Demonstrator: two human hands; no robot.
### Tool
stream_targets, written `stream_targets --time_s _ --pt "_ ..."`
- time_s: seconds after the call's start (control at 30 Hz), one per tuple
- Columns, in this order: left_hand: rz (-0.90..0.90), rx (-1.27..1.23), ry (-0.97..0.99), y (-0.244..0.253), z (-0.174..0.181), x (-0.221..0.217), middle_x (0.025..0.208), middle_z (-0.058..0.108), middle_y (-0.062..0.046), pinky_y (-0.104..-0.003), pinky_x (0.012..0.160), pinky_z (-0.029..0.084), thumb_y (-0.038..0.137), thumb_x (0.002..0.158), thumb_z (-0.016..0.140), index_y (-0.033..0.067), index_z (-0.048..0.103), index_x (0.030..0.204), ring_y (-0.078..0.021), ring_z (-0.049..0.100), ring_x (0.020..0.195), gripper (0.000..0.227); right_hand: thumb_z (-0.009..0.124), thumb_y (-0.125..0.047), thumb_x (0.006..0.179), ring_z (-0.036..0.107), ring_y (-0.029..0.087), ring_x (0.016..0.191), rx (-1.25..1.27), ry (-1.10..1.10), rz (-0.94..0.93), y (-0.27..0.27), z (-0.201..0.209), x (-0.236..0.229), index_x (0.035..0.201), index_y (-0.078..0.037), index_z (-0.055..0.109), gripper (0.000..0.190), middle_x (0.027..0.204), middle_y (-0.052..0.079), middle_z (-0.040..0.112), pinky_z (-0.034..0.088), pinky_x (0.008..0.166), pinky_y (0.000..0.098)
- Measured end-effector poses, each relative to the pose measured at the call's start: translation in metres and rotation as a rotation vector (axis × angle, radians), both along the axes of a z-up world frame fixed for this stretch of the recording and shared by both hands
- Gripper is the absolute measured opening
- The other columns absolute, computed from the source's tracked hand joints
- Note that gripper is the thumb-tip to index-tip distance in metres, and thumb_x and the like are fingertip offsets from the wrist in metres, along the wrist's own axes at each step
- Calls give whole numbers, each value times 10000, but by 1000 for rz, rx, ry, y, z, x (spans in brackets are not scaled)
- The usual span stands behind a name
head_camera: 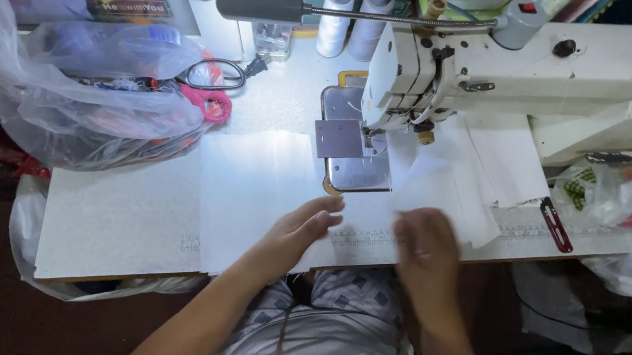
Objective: Folding and arranging small white fabric pieces on a sewing machine table.
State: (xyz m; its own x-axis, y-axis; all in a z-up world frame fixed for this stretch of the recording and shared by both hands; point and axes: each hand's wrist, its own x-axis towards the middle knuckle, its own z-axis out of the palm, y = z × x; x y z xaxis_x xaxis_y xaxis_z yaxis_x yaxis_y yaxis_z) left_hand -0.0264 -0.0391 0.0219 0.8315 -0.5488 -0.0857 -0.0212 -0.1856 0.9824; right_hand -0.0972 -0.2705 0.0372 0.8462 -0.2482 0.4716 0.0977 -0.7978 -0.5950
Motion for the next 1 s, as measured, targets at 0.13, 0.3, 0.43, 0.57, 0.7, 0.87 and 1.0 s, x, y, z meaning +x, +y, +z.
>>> stream_targets --time_s 0.13,0.3,0.43,0.57,0.7,0.87,1.0 --pt "103 -436 491 -22 7 1 1357 527 -264 -516 957 511 382 882 737 27 323 1573 -384 559 1223 880 708 -92 908 648 394 852 -125 -134 379 62 -10 2 947 -73 707 44 910 163 641 505 731 479" --pt "318 -180 443 -20 -3 11 936 663 -30 -247 695 461 12 731 518 66 717 1159 -130 571 822 475 609 -210 999 662 300 918 -127 8 605 75 -4 -10 992 -59 682 168 1075 75 696 453 769 427" --pt "247 -541 573 -15 -3 -8 1282 688 -155 -395 864 587 144 942 583 89 569 1403 -266 660 1150 464 639 -204 987 609 238 1183 195 40 320 31 -35 -5 1298 -74 626 337 1287 109 603 533 976 336" --pt "115 -779 660 -31 -1 -39 1069 697 -131 -292 768 566 154 1018 581 -9 582 1321 -180 667 894 345 640 -288 914 591 227 1300 974 383 284 11 -17 3 1469 -96 452 617 1403 149 622 471 1050 342" --pt "119 -749 669 -15 43 -42 1158 694 -137 -335 861 563 172 998 574 9 563 1420 -216 669 992 453 704 -365 911 693 198 899 1238 510 517 -4 -24 6 1466 -58 462 679 1085 129 707 558 724 323" --pt "330 -707 615 22 66 -43 1462 584 -156 -554 930 613 200 957 540 82 508 1487 -323 583 1305 544 709 -32 919 602 99 637 1179 430 361 -2 -33 15 1067 -30 651 159 816 33 640 484 525 210" --pt "397 -702 549 51 69 -51 1549 508 -103 -516 899 618 248 945 554 87 478 1502 -285 543 1325 585 741 -72 891 675 171 882 1266 403 498 36 -42 36 1117 -19 614 265 1006 87 710 541 754 296"
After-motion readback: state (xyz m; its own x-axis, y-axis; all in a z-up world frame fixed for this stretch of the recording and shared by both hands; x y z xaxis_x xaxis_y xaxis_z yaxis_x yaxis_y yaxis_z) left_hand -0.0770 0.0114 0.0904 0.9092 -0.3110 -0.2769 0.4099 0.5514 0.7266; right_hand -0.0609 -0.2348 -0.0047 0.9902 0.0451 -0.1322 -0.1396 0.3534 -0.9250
